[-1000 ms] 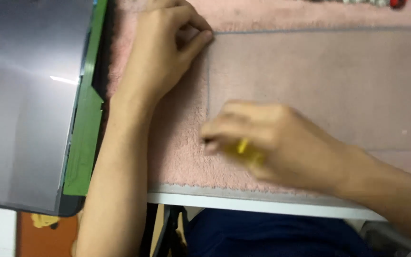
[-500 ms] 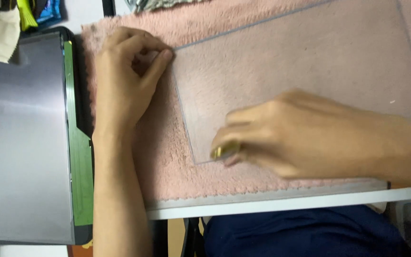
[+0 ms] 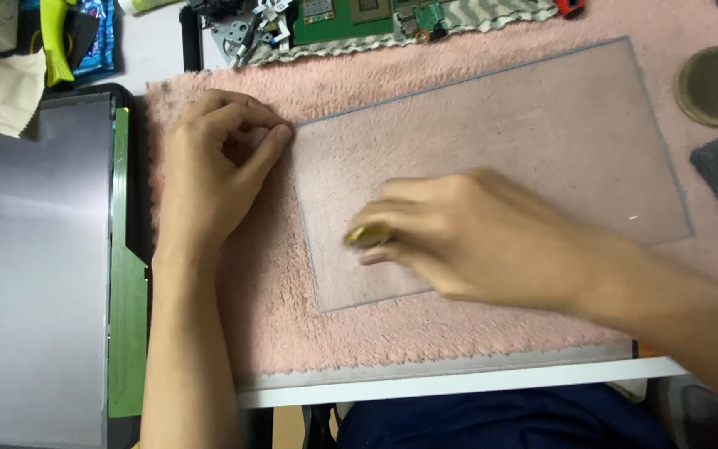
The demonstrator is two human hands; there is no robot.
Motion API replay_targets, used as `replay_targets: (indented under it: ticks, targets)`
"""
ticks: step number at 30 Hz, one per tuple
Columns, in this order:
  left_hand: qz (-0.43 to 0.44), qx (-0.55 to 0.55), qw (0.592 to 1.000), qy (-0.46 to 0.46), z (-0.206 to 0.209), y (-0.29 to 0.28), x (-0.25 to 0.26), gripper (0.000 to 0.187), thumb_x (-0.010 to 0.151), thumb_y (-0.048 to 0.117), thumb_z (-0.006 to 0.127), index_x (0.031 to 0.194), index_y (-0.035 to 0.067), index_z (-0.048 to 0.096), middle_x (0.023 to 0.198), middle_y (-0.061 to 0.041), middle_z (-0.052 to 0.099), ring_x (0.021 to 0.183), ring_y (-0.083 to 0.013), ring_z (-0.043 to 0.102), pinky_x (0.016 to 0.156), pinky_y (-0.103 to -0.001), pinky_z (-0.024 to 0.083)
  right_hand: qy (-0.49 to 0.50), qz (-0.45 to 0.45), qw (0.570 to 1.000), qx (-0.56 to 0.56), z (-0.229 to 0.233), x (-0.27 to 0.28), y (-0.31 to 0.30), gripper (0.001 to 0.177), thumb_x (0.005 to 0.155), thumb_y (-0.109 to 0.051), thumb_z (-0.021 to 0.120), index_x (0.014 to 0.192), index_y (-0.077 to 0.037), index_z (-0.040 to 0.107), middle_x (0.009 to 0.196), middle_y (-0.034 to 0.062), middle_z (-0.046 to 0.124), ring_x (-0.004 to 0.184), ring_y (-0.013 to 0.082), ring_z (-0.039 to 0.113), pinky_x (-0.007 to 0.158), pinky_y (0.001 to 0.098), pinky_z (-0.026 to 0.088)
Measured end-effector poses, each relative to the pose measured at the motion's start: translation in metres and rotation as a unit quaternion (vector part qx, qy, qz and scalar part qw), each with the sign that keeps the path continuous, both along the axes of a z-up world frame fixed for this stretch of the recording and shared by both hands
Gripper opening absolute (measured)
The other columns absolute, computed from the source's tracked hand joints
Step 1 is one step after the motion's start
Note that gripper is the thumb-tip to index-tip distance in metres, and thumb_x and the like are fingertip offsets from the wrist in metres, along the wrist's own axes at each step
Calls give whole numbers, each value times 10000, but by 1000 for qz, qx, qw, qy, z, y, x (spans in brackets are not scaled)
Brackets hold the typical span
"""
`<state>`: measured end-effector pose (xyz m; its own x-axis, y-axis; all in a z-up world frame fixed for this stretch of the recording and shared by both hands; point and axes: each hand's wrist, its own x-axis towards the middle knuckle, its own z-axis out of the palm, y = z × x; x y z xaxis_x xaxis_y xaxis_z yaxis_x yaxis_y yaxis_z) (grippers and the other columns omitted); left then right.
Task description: The person uses a brush to scrub a rectangular surface on a pink towel, then switches to a small round sponge to wipe the same area. The person continues to scrub and wipe the surface with the sponge.
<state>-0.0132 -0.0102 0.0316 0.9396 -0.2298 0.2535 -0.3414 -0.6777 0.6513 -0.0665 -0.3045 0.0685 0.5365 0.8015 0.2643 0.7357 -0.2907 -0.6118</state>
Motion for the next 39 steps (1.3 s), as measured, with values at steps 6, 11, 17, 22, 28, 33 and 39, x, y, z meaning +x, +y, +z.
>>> replay_targets:
  ticks: [6,11,17,22,28,33,39]
  targets:
    - [-8,15,1000,-5,-2,3,0,60,1114,92,891,1126,40,864,1173,-91,757,936,-184,698,794,-300,586,102,85,989,-64,4,-21,-27,602,780,167,823,1317,-102,776,1106,7,816,877,103,864,712,176,763]
    - [-10,-5,1000,-2,-4,4,0,48,1107,57,894,1121,32,856,1188,-101,751,924,-183,702,803,-295,597,60,-7,995,-82,9,-2,-26,243,999,-29,791,1225,-116,803,1094,53,891,693,96,851,599,156,740]
    - [-1,8,1000,3,-3,3,1,55,1112,87,896,1121,46,862,1190,-93,753,951,-192,701,819,-312,588,142,28,986,-80,14,-15,-39,349,990,40,750,1279,-141,824,1095,17,872,718,60,830,578,129,703]
    - [-10,14,1000,-6,-3,5,0,52,1111,73,881,1131,31,858,1196,-108,751,941,-198,708,803,-306,597,47,-21,989,-140,14,7,-56,259,1112,-290,679,1292,-168,819,1070,-18,881,777,84,898,696,200,777]
    - [-12,13,1000,-5,-4,4,1,66,1115,72,897,1137,21,861,1201,-117,761,910,-199,702,791,-312,603,154,38,986,-59,10,-10,-58,376,959,103,760,1255,-127,799,1054,-15,838,725,36,822,522,131,675]
    - [-17,5,1000,-15,-6,5,1,51,1122,46,897,1137,37,849,1183,-100,743,970,-199,685,833,-313,569,70,-63,983,-157,18,9,-84,278,1099,-338,652,1267,-244,853,1024,-103,890,672,83,859,608,294,672]
    - [-5,21,1000,1,-3,4,-1,63,1134,67,897,1162,23,862,1207,-113,749,942,-206,708,829,-317,598,179,7,978,-102,11,-15,-77,248,1038,-70,751,1219,-222,824,951,-107,812,596,24,694,510,216,562]
